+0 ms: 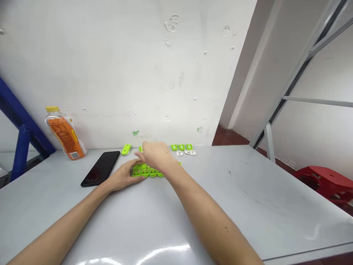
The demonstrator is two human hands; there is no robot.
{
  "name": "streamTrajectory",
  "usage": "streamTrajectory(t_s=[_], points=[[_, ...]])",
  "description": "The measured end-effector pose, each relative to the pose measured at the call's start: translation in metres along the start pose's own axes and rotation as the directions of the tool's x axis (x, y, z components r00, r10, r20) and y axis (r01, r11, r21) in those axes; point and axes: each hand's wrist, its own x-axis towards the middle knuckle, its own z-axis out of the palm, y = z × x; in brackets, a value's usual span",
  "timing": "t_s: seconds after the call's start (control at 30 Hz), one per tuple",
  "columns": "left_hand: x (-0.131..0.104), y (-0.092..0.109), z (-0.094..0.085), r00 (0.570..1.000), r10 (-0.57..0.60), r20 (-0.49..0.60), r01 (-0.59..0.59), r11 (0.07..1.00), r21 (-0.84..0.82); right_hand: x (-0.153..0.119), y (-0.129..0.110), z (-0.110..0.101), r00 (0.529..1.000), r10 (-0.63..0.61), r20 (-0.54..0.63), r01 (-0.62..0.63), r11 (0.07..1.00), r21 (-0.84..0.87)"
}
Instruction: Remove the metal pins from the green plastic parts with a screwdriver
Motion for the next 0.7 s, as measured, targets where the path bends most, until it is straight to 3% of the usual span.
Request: streamTrajectory(t_s=[0.33,0.53,0.7], points=[[0.0009,-0.0006,0.0004,1.000,0.014,-0.023,-0.014,1.000,0.008,-0.0037,0.0011,-0.0014,0.998,-0.057,0.012,0.056,0.998,0.028],[0.0008,0.0001,-0.0001,1.000,0.013,-0.001,-0.013,1.000,-0.012,0.0013,0.0008,-0.0001,1.000,-0.004,0.027,0.004,1.000,-0.021],[0.0007,0.0003,0.0002,1.000,0.012,-0.019,-0.012,1.000,0.004,-0.0019,-0.0004,-0.0026,0.997,-0.074,-0.014,0.074,0.997,-0.017]])
